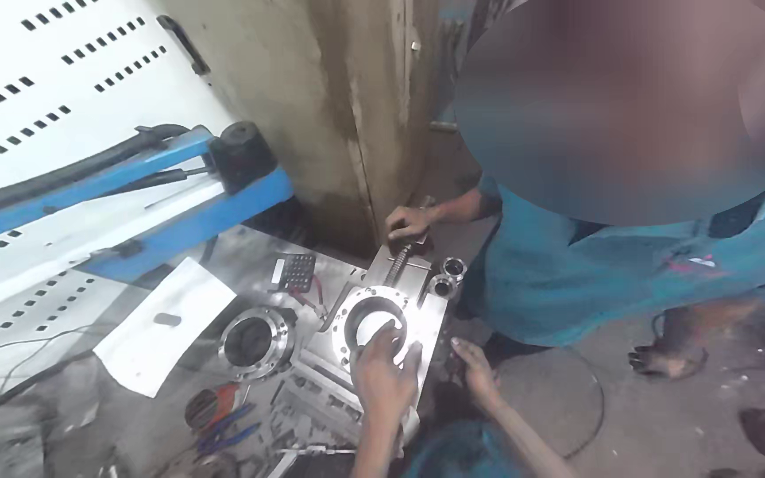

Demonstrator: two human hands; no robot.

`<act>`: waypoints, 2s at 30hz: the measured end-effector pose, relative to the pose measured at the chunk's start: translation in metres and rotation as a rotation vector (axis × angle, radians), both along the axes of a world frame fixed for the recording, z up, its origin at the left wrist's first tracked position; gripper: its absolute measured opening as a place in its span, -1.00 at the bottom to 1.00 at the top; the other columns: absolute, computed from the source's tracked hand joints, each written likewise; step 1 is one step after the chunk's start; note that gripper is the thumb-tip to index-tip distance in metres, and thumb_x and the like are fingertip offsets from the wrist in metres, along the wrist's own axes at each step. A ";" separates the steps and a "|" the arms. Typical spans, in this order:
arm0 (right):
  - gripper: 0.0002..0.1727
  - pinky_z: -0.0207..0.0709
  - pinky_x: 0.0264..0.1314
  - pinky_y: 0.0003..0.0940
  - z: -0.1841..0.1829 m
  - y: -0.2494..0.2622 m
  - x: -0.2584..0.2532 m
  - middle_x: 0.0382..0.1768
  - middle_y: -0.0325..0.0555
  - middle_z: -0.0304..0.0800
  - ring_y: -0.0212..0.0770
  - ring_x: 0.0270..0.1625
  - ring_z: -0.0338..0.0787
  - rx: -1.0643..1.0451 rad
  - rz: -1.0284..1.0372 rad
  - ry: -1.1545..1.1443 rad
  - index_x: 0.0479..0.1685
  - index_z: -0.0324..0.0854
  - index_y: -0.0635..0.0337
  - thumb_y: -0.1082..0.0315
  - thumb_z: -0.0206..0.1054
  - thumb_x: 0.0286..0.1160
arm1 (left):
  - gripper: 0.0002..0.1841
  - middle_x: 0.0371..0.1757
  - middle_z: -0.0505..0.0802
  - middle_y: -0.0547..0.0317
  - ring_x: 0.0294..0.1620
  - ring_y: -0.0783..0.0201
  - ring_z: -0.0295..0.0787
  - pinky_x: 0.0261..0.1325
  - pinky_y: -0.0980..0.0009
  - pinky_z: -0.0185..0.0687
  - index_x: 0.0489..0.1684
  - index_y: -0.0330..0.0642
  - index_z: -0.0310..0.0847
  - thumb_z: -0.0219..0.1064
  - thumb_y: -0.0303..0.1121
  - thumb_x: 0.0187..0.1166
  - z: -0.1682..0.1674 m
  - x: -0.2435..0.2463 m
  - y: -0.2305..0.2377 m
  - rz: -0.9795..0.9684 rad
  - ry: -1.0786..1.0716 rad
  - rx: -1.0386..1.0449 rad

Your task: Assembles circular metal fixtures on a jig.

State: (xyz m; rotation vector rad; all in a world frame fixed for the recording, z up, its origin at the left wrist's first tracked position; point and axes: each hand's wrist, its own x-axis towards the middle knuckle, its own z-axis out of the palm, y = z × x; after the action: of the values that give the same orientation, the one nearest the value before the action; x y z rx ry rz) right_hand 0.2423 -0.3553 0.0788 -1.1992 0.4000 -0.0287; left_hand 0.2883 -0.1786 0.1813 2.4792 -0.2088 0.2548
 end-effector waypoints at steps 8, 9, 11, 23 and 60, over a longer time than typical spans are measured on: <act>-0.52 0.20 -0.73 -0.60 0.062 0.003 0.020 -0.74 -0.42 0.33 -0.51 -0.77 0.26 0.119 -0.011 0.022 -0.45 0.54 0.08 0.13 -0.11 0.88 | -0.50 0.35 0.84 0.12 -0.02 0.13 0.90 0.12 -0.10 0.65 0.07 -0.11 0.86 0.50 0.07 0.33 -0.005 0.000 -0.003 0.038 -0.036 0.051; -0.52 0.20 -0.74 -0.61 0.070 0.003 0.025 -0.75 -0.43 0.32 -0.51 -0.78 0.26 0.116 -0.006 -0.009 -0.47 0.52 0.07 0.13 -0.12 0.87 | -0.49 0.35 0.84 0.09 -0.03 0.09 0.90 0.09 -0.10 0.65 0.09 -0.12 0.85 0.50 0.07 0.32 -0.005 -0.001 0.000 0.050 -0.046 0.050; -0.55 0.20 -0.73 -0.58 0.082 0.001 0.033 -0.73 -0.42 0.32 -0.50 -0.76 0.25 0.090 -0.027 -0.053 -0.46 0.50 0.07 0.14 -0.09 0.86 | -0.51 0.21 0.90 0.04 0.02 -0.02 0.89 0.16 -0.20 0.66 0.14 -0.10 0.84 0.50 0.04 0.37 -0.001 -0.003 0.001 0.037 0.004 0.021; -0.55 0.08 -0.77 -0.62 0.084 0.030 0.040 -0.76 -0.42 0.23 -0.53 -0.80 0.18 0.104 0.116 0.124 -0.50 0.44 0.09 0.17 -0.04 0.90 | -0.52 0.44 0.80 0.10 -0.03 0.08 0.91 0.14 -0.15 0.58 0.05 0.00 0.88 0.38 0.15 0.45 -0.008 -0.002 -0.003 0.013 -0.033 0.037; -0.51 0.06 -0.81 -0.64 0.092 0.030 0.039 -0.76 -0.40 0.28 -0.53 -0.82 0.17 0.106 0.194 0.220 -0.43 0.51 0.11 0.11 -0.11 0.93 | -0.59 0.54 0.72 0.23 -0.11 0.28 0.88 0.10 0.07 0.60 0.11 0.08 0.84 0.44 0.04 0.37 -0.007 -0.005 0.004 -0.024 -0.025 0.115</act>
State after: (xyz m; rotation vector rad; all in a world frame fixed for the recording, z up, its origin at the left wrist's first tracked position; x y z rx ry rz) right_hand 0.2812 -0.3251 0.1708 -1.1350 0.4699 0.2912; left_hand 0.2831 -0.1749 0.1738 2.5870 -0.2703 0.2702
